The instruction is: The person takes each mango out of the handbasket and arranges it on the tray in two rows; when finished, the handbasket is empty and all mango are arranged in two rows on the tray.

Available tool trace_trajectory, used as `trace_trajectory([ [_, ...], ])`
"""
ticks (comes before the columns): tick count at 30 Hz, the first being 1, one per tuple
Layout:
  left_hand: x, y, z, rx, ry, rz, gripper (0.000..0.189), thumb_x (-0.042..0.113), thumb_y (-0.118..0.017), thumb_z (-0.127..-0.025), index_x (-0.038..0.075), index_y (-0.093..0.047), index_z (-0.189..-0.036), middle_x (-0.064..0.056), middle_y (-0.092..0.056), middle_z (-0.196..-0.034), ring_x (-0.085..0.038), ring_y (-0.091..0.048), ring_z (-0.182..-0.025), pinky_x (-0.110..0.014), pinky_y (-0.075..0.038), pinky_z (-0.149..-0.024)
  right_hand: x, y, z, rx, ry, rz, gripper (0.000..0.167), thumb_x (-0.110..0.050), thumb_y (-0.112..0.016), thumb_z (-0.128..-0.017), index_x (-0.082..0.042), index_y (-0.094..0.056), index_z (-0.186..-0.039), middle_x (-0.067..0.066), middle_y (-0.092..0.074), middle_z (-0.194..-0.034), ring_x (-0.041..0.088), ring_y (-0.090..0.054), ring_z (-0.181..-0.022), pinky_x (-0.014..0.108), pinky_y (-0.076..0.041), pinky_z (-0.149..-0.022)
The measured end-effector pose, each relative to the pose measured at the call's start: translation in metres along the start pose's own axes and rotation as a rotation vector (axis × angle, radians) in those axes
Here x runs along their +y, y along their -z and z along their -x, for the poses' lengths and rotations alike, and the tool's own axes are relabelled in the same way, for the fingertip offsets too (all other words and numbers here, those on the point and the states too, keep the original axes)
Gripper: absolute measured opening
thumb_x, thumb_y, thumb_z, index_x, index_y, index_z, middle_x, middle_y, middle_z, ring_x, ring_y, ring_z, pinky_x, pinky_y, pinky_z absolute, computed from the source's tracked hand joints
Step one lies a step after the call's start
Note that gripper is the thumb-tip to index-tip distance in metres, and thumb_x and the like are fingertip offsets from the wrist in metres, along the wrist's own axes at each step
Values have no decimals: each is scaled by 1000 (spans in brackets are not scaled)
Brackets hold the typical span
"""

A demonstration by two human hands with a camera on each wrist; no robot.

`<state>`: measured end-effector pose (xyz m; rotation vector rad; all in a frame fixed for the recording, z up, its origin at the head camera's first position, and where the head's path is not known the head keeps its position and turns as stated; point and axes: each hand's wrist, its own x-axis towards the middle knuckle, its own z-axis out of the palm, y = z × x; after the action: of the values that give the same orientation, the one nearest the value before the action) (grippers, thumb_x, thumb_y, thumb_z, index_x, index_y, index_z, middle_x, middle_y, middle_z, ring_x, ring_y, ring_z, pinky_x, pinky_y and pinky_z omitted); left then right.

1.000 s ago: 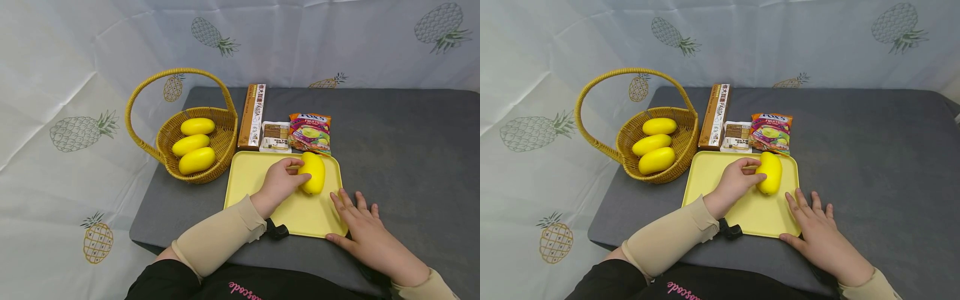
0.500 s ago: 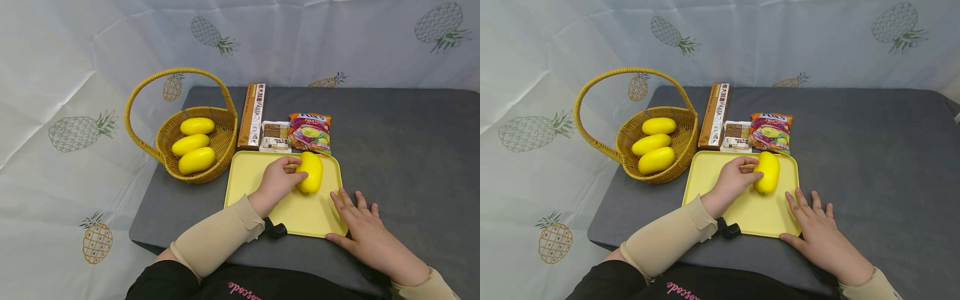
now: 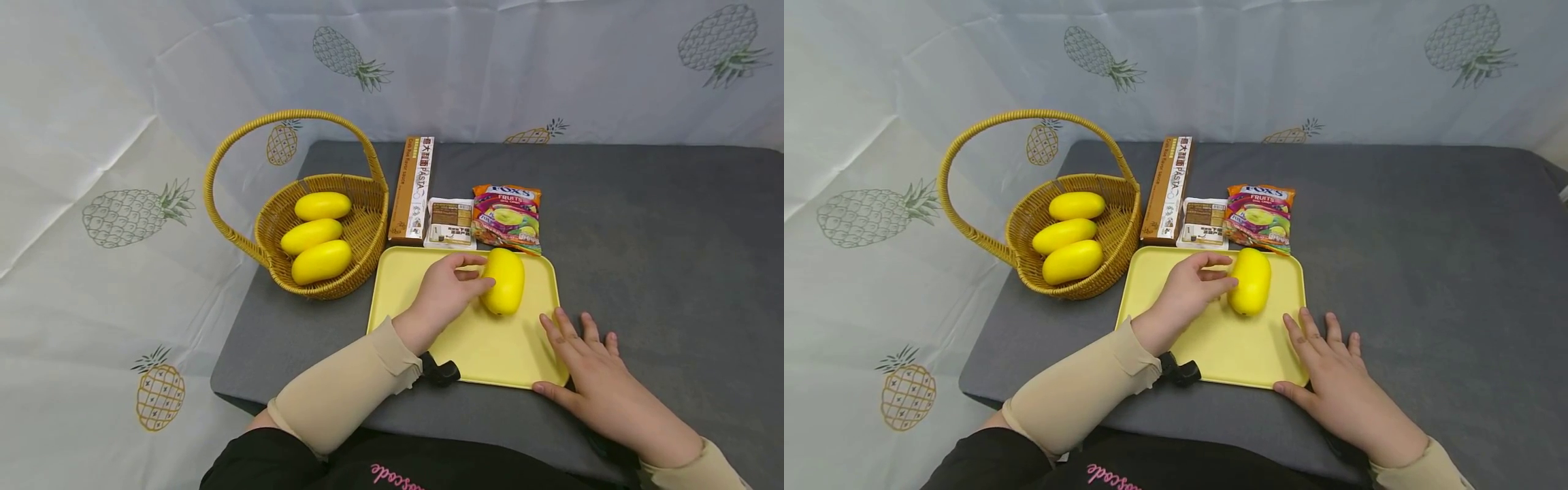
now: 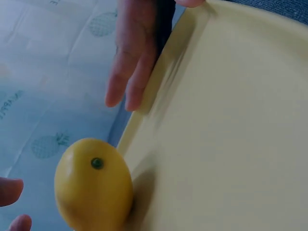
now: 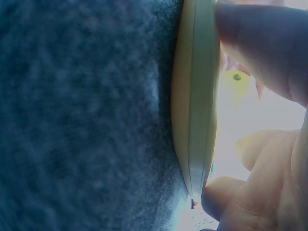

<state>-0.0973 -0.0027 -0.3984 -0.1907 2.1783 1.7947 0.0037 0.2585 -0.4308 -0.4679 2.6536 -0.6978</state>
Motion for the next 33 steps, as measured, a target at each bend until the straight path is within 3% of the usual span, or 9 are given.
trace_trajectory([
  [6, 8, 18, 6, -75, -111, 49, 53, 10, -83, -99, 12, -65, -149, -6, -69, -147, -17, -71, -120, -35, -62, -103, 2, -1, 0, 6, 6, 1, 113, -51, -84, -95, -11, -18, -178, 32, -11, -181, 73, -2, -159, 90, 2, -120],
  [11, 11, 39, 13, -182, -216, 96, 53, 5, -78, -103, 8, -62, -153, -17, -69, -147, -24, -73, -121, -34, -61, -106, 4, -3, 1, 7, 16, -12, 114, -51, -84, -95, -15, -15, -179, 30, -11, -182, 72, -2, -160, 90, 3, -120],
  [15, 9, 61, 23, -213, -273, 131, 55, 1, -74, -104, 6, -56, -157, -23, -66, -149, -36, -71, -128, -36, -61, -108, 4, -4, 2, 2, 19, -24, 115, -51, -84, -95, -18, -12, -179, 27, -10, -183, 71, 0, -160, 90, 5, -120],
  [19, 10, 85, 36, -193, -308, 158, 58, -3, -70, -104, 1, -52, -158, -27, -63, -150, -43, -68, -132, -38, -61, -109, 3, -2, 1, -2, 12, -31, 115, -49, -85, -95, -16, -13, -179, 28, -8, -183, 71, 1, -161, 89, 5, -120],
  [27, 14, 138, 57, -82, -352, 146, 58, -10, -68, -101, -4, -51, -157, -23, -64, -148, -24, -71, -125, -33, -62, -105, 6, -3, 2, 11, 33, -40, 114, -46, -85, -96, -13, -14, -179, 30, -10, -182, 72, 0, -160, 86, 5, -124],
  [33, 5, 173, 60, 4, -362, 143, 57, -17, -64, -100, -8, -50, -154, -3, -68, -138, -16, -71, -120, -28, -61, -103, 8, -6, 2, 8, 37, -60, 115, -46, -85, -96, -15, -11, -179, 28, -8, -183, 70, 4, -161, 84, 7, -125],
])
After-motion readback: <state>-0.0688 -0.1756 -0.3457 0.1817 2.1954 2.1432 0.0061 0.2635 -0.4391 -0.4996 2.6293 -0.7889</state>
